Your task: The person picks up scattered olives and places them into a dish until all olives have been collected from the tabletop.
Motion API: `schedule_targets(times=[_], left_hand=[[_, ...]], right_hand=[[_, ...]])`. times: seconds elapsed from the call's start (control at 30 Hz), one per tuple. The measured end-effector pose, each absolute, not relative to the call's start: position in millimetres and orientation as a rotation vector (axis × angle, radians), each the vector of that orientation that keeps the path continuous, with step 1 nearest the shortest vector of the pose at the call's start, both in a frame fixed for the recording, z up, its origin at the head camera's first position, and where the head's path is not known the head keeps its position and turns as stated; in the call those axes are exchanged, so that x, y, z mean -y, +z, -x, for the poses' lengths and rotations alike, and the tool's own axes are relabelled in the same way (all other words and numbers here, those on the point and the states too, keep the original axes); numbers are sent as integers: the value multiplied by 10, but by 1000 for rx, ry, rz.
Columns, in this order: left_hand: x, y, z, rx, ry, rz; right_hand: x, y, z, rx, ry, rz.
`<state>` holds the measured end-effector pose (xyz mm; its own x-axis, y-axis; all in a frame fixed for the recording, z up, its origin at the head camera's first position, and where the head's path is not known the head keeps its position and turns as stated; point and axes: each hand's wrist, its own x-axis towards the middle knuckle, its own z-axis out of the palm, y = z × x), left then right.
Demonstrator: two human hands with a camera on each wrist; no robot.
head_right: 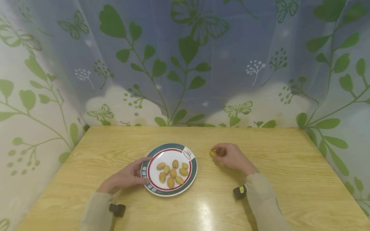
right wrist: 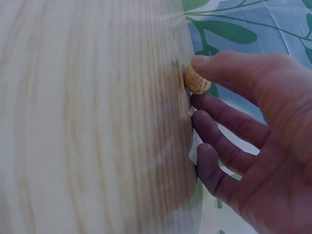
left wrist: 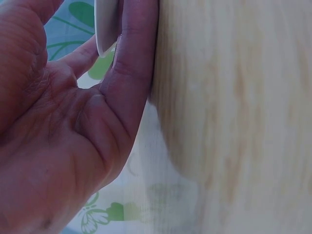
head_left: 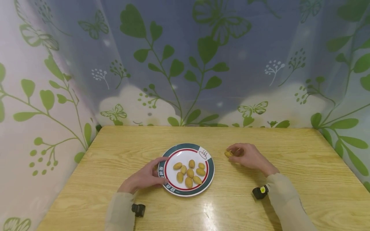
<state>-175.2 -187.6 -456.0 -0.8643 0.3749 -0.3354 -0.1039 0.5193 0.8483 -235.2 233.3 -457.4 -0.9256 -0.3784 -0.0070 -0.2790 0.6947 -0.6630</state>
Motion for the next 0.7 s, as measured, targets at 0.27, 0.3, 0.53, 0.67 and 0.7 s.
schedule_targets(times=[0.27, 0.3, 0.53, 0.67, 0.7], left_hand=[[1883, -4561, 1754, -2298, 1301, -232], [1883, -4560, 1753, -2299, 1301, -230], [1877, -4561, 1748, -2304, 1290, -227], [1876, -4572, 1753, -2289, 1305, -225], [1877, -4575, 1754, -2285, 1310, -224]], right_hand=[[-2323, -4572, 2366, -2778, -1041, 549], [-2322, -4577, 2370, -2779, -1040, 549], [-2314, -4606, 2381, -2798, -1019, 552], [-2316, -4604, 2368, -2818, -1009, 555], [-2317, -4600, 2362, -2822, -1009, 554]])
